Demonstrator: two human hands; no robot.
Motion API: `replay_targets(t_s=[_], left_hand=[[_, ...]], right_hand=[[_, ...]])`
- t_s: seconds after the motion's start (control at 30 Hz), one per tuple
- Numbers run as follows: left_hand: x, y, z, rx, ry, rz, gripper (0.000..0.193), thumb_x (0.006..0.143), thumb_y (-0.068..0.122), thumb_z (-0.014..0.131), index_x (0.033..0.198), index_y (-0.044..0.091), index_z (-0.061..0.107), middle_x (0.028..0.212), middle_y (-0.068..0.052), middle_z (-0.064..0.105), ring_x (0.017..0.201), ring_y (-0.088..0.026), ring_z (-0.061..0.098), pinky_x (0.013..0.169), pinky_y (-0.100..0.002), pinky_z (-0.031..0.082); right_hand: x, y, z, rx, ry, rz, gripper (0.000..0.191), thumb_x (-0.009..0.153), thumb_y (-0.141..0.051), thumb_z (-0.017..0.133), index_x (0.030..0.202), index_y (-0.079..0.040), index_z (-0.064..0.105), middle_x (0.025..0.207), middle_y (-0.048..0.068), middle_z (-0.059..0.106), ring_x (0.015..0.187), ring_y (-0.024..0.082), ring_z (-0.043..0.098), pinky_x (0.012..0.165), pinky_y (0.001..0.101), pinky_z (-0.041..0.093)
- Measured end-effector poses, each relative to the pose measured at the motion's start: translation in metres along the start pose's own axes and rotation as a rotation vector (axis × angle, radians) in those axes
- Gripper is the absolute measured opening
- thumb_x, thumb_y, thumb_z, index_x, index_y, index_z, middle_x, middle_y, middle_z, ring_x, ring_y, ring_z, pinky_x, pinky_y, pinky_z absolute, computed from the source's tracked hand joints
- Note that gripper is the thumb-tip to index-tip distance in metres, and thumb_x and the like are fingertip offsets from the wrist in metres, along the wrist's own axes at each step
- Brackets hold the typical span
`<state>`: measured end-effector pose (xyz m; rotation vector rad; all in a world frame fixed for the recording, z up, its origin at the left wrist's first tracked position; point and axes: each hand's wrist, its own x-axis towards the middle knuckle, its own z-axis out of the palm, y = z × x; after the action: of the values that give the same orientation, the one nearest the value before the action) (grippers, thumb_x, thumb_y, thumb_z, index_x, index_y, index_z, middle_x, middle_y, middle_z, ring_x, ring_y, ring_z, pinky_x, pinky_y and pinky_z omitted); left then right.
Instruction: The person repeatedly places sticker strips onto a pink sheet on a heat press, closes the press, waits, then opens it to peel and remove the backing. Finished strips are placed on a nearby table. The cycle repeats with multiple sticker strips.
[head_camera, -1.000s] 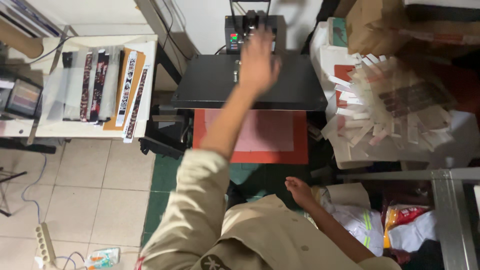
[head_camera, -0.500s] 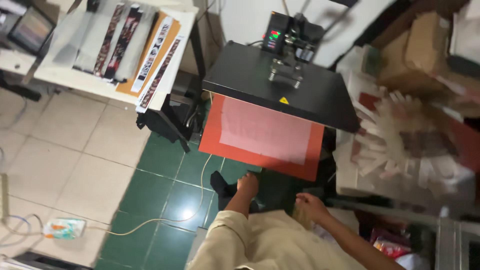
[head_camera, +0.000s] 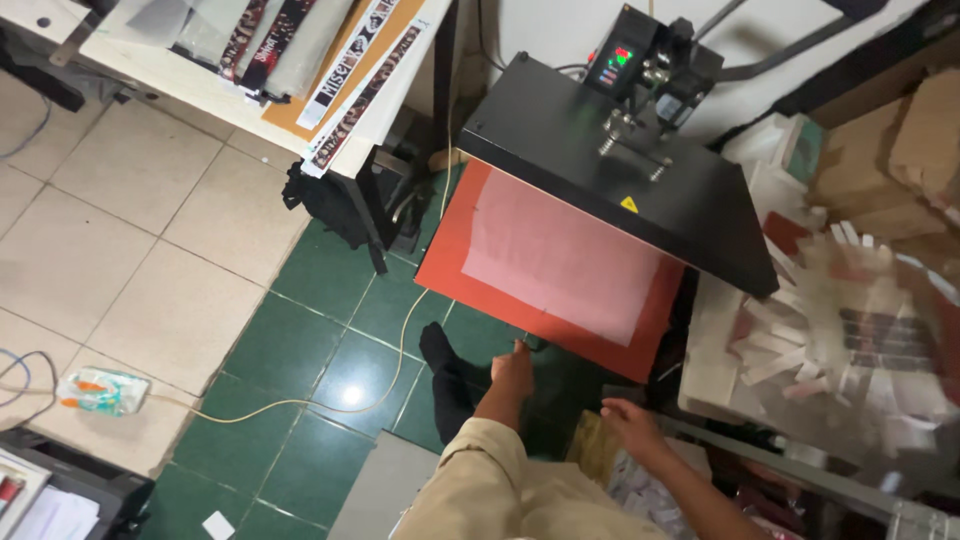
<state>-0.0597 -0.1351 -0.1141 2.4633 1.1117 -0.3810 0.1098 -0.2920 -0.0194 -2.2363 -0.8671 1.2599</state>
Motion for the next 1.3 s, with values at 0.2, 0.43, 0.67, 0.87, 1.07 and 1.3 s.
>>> replay_targets(t_s=[0.2,0.43,0.67,0.87,1.07,1.3], left_hand=[[-0.029,0.007,0.018,-0.057,-0.244,-0.008,0.102,0.079,0.042,0.08,0.155,-0.004,0.03,0.168,-0.022,0.028,0.113,-0.031,0.071,0.086,-0.05,0.059],[-0.067,0.003,0.035,-0.15,-0.49,-0.046,0.103,0.08,0.048,0.079,0.155,-0.003,0.03,0.154,-0.019,0.047,0.12,-0.032,0.066,0.092,-0.049,0.058],[-0.071,-0.01,0.032,-0.108,-0.46,0.179,0.06,0.09,0.05,0.068,0.128,0.003,0.069,0.137,-0.023,0.064,0.121,-0.036,0.066,0.096,-0.048,0.056],[-0.005,-0.053,-0.018,-0.237,-0.254,-0.037,0.04,0.089,0.039,0.065,0.109,0.006,0.075,0.113,-0.021,0.073,0.107,-0.037,0.07,0.091,-0.049,0.056],[0.096,-0.108,-0.088,-0.179,0.023,-0.254,0.029,0.091,0.016,0.053,0.101,0.009,0.079,0.112,-0.018,0.074,0.105,-0.035,0.072,0.091,-0.047,0.056],[0.171,-0.125,-0.12,-0.196,0.081,-0.253,0.031,0.094,0.019,0.051,0.104,0.009,0.079,0.112,-0.016,0.075,0.109,-0.032,0.071,0.107,-0.047,0.045]], right_hand=[[-0.017,0.032,0.004,-0.043,-0.003,0.18,0.044,0.094,-0.037,0.067,0.129,-0.011,0.071,0.114,0.009,0.078,0.102,0.019,0.073,0.089,0.0323,0.056],[-0.02,0.058,0.016,0.052,0.0,0.15,0.043,0.095,-0.038,0.067,0.129,-0.011,0.07,0.116,0.008,0.076,0.104,0.019,0.071,0.09,0.0329,0.055],[-0.015,0.07,0.031,0.185,-0.005,0.186,0.043,0.095,-0.035,0.066,0.13,-0.01,0.068,0.108,0.006,0.077,0.097,0.018,0.072,0.082,0.0323,0.055],[-0.006,0.067,0.042,0.243,-0.026,0.247,0.046,0.097,-0.038,0.065,0.132,-0.008,0.069,0.102,0.014,0.076,0.088,0.025,0.067,0.073,0.0351,0.053],[0.008,0.06,0.056,0.24,-0.034,0.189,0.05,0.093,-0.041,0.066,0.131,-0.009,0.068,0.109,0.009,0.079,0.096,0.021,0.075,0.08,0.0333,0.056],[0.032,0.049,0.055,0.059,-0.098,0.339,0.054,0.097,-0.047,0.061,0.139,-0.013,0.064,0.12,0.009,0.077,0.11,0.023,0.075,0.096,0.0368,0.054]])
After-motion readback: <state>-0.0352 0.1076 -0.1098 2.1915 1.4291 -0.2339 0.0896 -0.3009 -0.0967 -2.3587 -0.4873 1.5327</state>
